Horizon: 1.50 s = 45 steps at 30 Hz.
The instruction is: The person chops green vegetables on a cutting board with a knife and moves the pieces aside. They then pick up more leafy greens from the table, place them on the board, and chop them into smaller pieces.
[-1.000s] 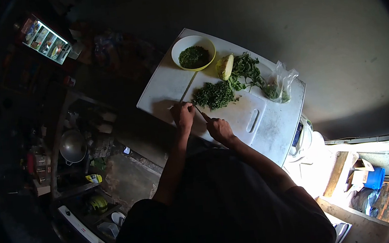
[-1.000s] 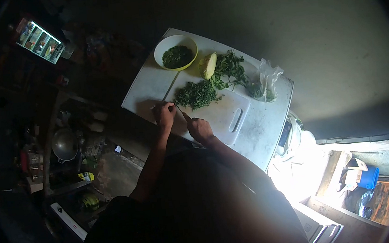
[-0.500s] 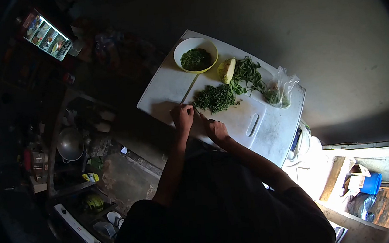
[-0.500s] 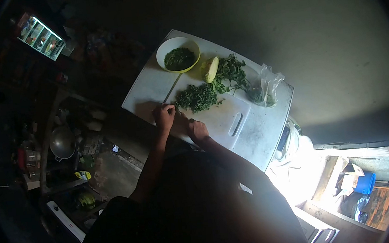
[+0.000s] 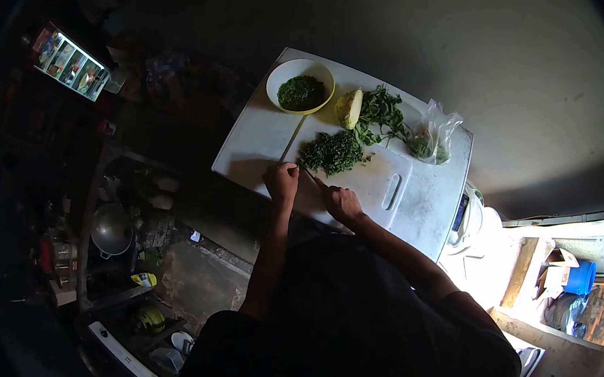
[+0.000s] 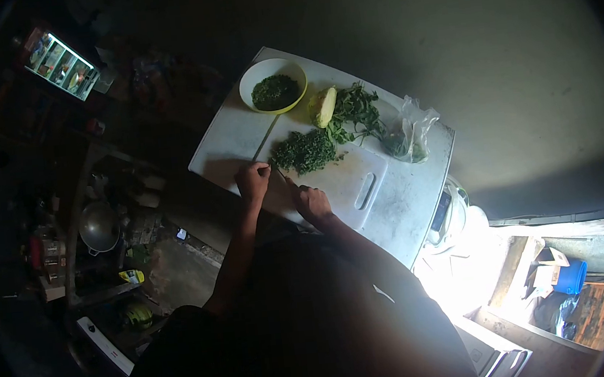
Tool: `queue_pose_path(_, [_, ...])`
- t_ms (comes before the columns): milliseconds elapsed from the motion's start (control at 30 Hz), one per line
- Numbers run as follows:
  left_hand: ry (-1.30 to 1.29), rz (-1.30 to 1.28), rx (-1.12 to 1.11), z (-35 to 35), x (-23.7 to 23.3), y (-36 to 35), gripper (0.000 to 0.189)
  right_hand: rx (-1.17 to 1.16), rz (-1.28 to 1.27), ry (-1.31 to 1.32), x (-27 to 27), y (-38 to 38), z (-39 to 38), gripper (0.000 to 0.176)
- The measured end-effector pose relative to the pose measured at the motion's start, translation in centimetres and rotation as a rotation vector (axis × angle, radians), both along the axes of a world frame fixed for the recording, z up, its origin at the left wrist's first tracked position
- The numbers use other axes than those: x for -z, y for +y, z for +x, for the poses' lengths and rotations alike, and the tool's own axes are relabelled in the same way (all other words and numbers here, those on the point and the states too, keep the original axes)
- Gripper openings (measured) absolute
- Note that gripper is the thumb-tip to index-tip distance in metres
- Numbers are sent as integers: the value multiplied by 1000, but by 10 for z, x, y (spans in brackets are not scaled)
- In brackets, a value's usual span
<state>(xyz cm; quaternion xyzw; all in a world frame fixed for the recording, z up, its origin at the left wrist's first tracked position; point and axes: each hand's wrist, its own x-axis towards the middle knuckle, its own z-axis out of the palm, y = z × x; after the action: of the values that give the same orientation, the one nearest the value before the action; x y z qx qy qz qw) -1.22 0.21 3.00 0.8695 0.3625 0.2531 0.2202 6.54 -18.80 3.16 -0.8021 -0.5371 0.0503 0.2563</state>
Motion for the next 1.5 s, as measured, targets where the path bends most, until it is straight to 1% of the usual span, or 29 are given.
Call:
queue_pose_path(67, [48, 34, -13, 0, -1, -3, 9, 6, 77, -73, 20, 0, 3, 55])
queue_pose_path(100, [57, 63, 8, 1, 4, -3, 8, 3, 78, -73, 15, 0, 3, 55])
queue_pose_path(167, [65, 93, 28, 2, 6, -5, 8, 13, 75, 50, -8, 0, 0, 53])
queue_pose_path(233, [37, 261, 19, 4, 7, -7, 8, 0, 55, 76, -18, 0, -1, 53])
queue_pose_path(267, [35, 261, 20, 4, 7, -8, 8, -11, 34, 102, -21, 0, -1, 54])
queue_pose_path(333, [74, 178, -9, 5, 9, -9, 8, -19, 28, 84, -19, -1, -3, 55])
queue_pose_path(367, [75, 178, -9, 4, 9, -8, 8, -31, 22, 68, -17, -1, -3, 56])
queue_pose_path(433, [38, 89, 41, 2, 5, -6, 8, -34, 27, 116, -17, -1, -3, 56])
queue_pose_path(500, [17, 75, 29, 1, 4, -6, 8, -34, 29, 165, -18, -1, -4, 56])
queue_pose_path(567, [-2, 58, 17, 0, 6, -6, 9, -37, 9, 82, -22, -2, -5, 56])
queue_pose_path(633, [73, 37, -25, 0, 6, -5, 10, -37, 14, 75, -19, -2, -7, 56])
queue_pose_path(700, [71, 47, -32, 0, 6, -6, 10, -41, 20, 64, -17, -1, -8, 57])
queue_pose_path(767, [69, 59, -41, 0, 6, -4, 11, -10, -50, 87, -14, 1, -12, 55])
queue_pose_path(867, [26, 48, -43, 0, 17, -3, 11, -22, -11, 66, -8, 7, -11, 53])
queue_pose_path(900, [-7, -10, -39, 0, 17, -2, 11, -20, -12, 66, 1, 10, -9, 53])
queue_pose_path(933, [-40, -66, -37, 1, 16, -1, 11, 3, -16, 161, 13, 14, -6, 50])
queue_pose_path(967, [-41, -63, -37, 1, 14, 0, 11, 27, -19, 255, 23, 17, -3, 48])
queue_pose_path(1000, [-46, -51, -22, 0, 11, -1, 10, 28, -17, 255, 27, 17, -3, 48])
queue_pose_path(1067, [-51, -37, -4, 0, 4, -2, 10, -6, 5, 131, 33, 11, -2, 29])
queue_pose_path(1100, [-44, -31, -1, -1, 2, -2, 10, -6, 7, 133, 23, 9, -5, 29])
queue_pose_path(1133, [-36, -26, 2, -2, 1, -3, 10, -14, -28, 135, 3, 5, -8, 42])
queue_pose_path(1167, [-35, -25, 4, -3, 1, -2, 10, -21, -63, 135, -9, 2, -10, 59])
queue_pose_path(1267, [-41, -57, 52, -4, 2, 0, 11, 29, -7, 147, 27, -1, -4, 59])
queue_pose_path(1300, [-87, -59, 79, -5, 4, 2, 11, 32, -5, 146, 27, -1, -3, 59])
queue_pose_path(1367, [-134, -55, 102, -4, 6, 6, 11, -22, 54, 30, 26, 3, 0, 61])
queue_pose_path(1433, [-8, -102, 58, -4, 11, 7, 14, 3, 59, 41, 37, 7, 0, 61])
queue_pose_path(1467, [-9, -101, 56, -5, 14, 6, 14, 35, 61, 50, 43, 7, 1, 62])
queue_pose_path(1500, [-14, -103, 29, -4, 12, 3, 14, 35, 61, 49, 35, 6, 1, 62])
